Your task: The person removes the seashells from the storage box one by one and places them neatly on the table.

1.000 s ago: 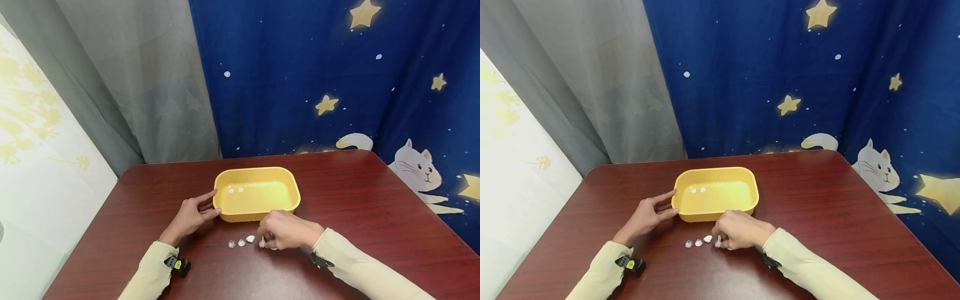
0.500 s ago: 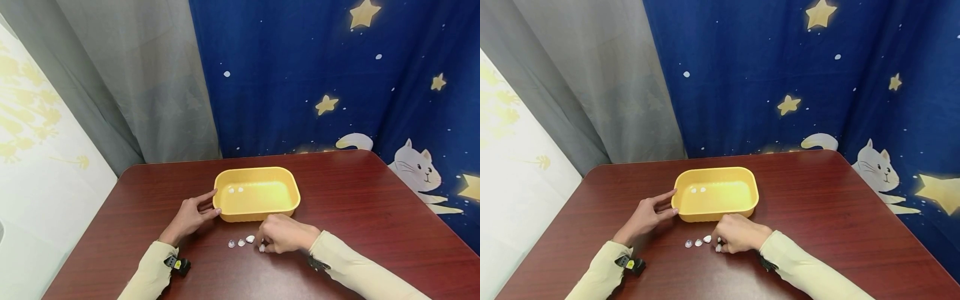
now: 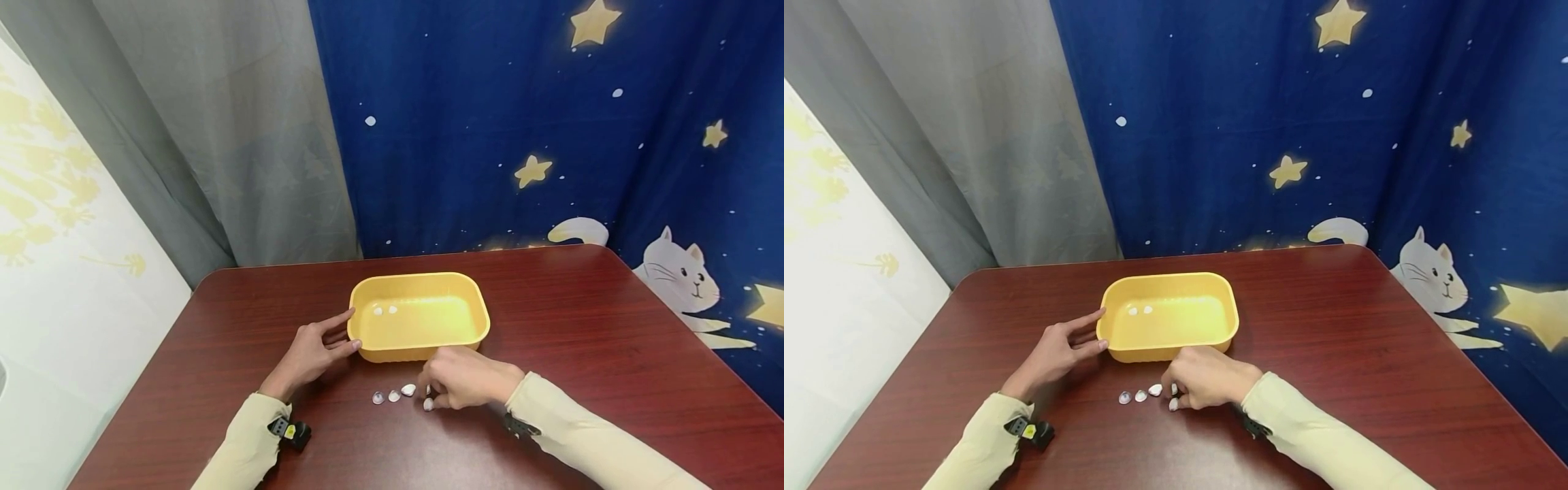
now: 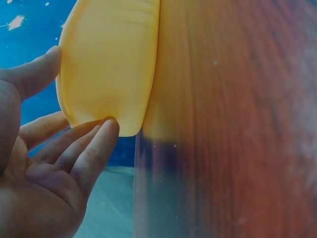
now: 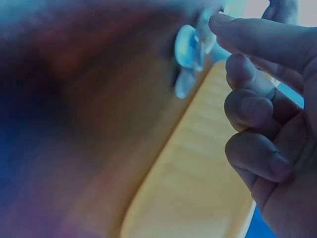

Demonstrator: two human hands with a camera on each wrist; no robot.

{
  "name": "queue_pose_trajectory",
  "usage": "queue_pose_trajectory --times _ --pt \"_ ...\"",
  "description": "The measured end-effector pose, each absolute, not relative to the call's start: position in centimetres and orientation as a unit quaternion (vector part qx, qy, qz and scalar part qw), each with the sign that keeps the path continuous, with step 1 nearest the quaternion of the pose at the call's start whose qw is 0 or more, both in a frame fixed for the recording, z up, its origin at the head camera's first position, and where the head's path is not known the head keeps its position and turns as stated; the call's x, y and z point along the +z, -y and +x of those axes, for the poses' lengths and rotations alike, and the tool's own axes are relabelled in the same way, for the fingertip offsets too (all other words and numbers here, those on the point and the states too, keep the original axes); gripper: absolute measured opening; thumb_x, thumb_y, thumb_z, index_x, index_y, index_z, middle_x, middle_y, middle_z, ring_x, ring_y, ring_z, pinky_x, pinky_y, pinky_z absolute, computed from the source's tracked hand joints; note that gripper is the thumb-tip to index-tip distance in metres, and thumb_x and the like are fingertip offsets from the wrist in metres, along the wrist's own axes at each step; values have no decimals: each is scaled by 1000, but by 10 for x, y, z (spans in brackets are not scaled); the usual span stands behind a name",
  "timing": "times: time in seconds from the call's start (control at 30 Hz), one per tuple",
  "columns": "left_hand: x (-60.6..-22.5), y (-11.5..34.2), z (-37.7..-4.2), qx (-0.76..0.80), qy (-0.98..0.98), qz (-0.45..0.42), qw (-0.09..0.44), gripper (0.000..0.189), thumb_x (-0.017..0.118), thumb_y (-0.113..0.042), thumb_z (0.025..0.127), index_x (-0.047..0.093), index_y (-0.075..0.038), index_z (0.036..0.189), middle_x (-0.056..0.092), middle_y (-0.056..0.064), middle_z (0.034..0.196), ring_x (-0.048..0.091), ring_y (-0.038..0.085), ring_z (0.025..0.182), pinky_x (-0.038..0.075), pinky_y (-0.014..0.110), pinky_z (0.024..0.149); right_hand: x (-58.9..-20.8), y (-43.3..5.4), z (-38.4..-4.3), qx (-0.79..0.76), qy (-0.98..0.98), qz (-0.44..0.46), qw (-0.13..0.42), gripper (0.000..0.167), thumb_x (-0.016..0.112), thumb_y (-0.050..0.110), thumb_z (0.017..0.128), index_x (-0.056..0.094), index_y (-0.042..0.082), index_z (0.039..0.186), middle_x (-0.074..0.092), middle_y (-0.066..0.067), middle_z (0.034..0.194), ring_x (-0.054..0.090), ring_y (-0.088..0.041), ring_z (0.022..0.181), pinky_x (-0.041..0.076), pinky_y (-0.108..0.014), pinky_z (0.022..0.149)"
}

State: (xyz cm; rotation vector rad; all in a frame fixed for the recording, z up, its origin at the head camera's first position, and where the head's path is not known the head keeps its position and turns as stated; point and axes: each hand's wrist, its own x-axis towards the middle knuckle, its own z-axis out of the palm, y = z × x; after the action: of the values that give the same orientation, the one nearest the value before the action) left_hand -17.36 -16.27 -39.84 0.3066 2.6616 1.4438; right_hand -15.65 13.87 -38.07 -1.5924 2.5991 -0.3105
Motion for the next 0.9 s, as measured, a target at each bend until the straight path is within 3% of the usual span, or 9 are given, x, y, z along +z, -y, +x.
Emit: queue_pose_trajectory --times 0.23,0.43,0.9 --pt "-399 164 -174 476 -872 100 50 73 78 -41 87 48 -21 150 52 11 152 65 23 125 60 33 94 -360 -139 -164 -92 -851 -516 30 12 82 15 77 75 23 81 61 18 65 50 10 62 41 -7 56" --pt "-399 165 -175 479 -871 97 49 72 78 -40 86 49 -22 150 53 11 152 65 23 125 60 34 94 -340 -134 -173 -88 -846 -524 37 12 82 13 79 77 22 86 62 16 67 51 5 64 44 -10 59" --pt "-397 164 -173 475 -873 102 47 71 80 -37 85 51 -24 149 53 9 151 65 22 125 60 30 93 -303 -111 -212 -80 -835 -545 -3 11 81 13 79 77 18 89 68 10 72 60 -5 69 51 -18 64"
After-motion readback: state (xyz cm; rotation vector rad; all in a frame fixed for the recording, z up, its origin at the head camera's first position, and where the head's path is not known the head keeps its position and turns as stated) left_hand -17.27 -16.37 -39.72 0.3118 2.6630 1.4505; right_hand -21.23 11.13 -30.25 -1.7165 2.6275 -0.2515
